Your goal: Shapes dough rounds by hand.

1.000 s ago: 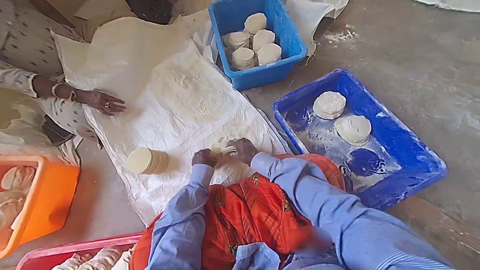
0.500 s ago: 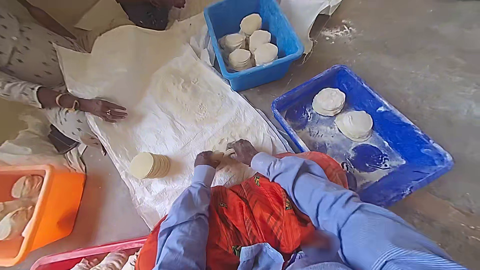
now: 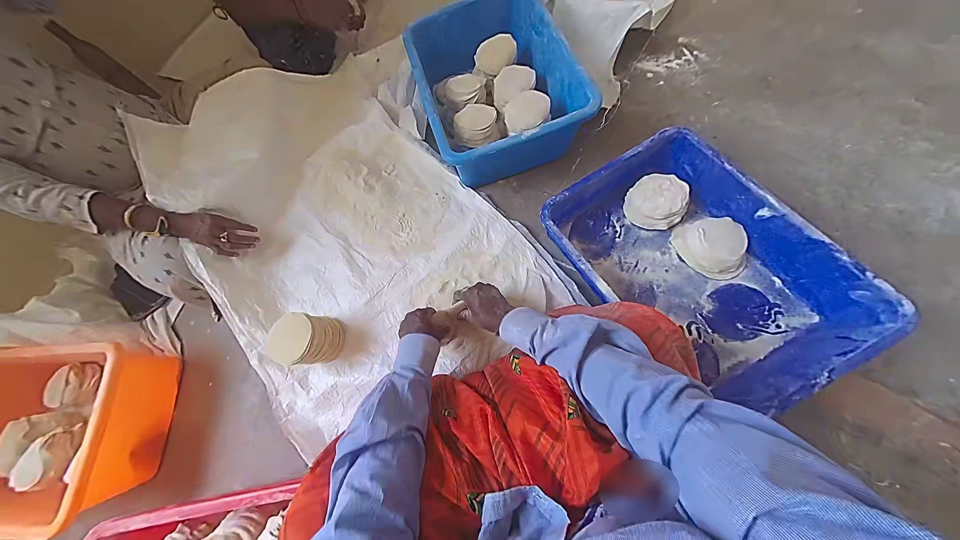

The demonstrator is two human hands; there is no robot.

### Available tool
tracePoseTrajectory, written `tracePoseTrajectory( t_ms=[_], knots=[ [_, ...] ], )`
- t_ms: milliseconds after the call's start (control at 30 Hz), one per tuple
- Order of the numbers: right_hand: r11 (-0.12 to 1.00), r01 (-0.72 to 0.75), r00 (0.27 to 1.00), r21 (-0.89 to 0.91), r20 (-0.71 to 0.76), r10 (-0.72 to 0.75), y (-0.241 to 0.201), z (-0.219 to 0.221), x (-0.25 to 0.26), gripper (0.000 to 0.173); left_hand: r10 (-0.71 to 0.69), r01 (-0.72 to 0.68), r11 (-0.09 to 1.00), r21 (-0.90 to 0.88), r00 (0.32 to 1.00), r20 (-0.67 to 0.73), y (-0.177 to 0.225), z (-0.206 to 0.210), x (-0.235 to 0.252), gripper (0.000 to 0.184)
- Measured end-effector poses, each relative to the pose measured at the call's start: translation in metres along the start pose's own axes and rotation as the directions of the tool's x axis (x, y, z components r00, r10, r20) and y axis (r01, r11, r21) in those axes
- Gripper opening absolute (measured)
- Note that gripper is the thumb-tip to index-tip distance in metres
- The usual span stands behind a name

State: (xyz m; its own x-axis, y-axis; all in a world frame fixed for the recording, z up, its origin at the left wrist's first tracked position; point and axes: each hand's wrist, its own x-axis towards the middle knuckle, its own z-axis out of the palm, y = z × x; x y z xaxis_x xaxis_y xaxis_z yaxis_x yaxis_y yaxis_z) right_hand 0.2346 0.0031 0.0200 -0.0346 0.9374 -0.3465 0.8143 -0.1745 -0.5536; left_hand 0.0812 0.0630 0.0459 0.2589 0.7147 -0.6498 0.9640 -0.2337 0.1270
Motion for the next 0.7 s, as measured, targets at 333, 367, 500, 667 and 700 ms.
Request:
tracePoseTrajectory(
  t_ms=[333,367,500,667,700],
  knots=[
    [0.996,0.063,0.998,0.065,-0.026,-0.061,0.001,-0.010,-0.014,0.034,0.082,-0.099,0.987,-0.128,0.987,-0.137,-0.014,-0.008,-0.018,0.039],
    [0.996,0.056,0.998,0.065,-0.040,-0.054,0.002,-0.011,-0.016,0.033,0.094,-0.119,0.980,-0.158,0.983,-0.156,-0.017,-0.008,-0.020,0.038],
    [0.997,-0.004,0.998,-0.072,0.058,0.008,-0.002,-0.004,-0.006,0.032,0.025,-0.026,0.999,-0.026,1.000,-0.017,-0.008,0.000,-0.003,0.049],
    [1.000,0.004,1.000,0.029,0.015,-0.004,0.003,-0.009,-0.014,0.035,0.093,-0.104,0.988,-0.110,0.990,-0.102,-0.020,-0.003,-0.013,0.039],
    [1.000,-0.020,0.998,-0.010,0.054,0.020,0.001,-0.006,-0.009,0.038,0.078,-0.084,0.994,-0.075,0.993,-0.085,-0.016,-0.001,-0.008,0.043]
  ],
)
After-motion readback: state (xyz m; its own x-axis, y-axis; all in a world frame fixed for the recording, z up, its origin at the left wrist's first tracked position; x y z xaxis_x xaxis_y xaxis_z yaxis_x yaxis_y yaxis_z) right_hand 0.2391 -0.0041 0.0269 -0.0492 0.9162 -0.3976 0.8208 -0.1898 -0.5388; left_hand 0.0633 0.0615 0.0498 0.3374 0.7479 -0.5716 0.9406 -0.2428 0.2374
